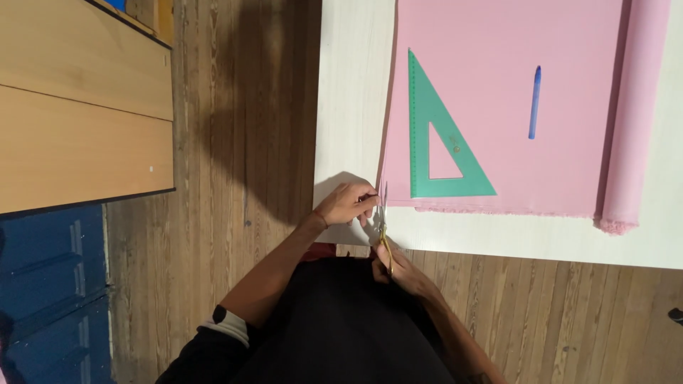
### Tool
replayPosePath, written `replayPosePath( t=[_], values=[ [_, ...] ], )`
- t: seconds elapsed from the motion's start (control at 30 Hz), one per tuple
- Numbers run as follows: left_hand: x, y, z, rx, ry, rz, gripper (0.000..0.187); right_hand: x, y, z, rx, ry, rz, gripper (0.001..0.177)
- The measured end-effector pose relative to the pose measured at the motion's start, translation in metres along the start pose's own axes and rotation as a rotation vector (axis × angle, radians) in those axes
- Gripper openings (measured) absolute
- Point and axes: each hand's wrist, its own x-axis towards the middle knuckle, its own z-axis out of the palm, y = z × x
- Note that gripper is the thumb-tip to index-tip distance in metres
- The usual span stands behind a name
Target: Measuring and cutting pink fabric using a set square, pen, and scissors.
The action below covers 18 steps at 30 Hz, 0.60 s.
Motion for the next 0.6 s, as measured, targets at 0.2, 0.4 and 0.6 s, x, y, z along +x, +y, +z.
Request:
replayPosePath(
  t=[0.2,0.4,0.6],
  values=[
    [-0.001,-0.005,0.001,-0.057,0.016,0.063,0.030,0.002,0.003,-0.001,0.051,-0.003,0.010,0.081],
    [-0.003,-0.003,-0.002,-0.064,0.003,0.124,0.031,0.002,0.013,0.001,0.155,-0.017,0.031,0.063],
    [0.002,-0.008,-0.003,-0.028,-0.011,0.096,0.030,0.003,0.013,0.006,0.181,-0.008,-0.006,0.054]
  ],
)
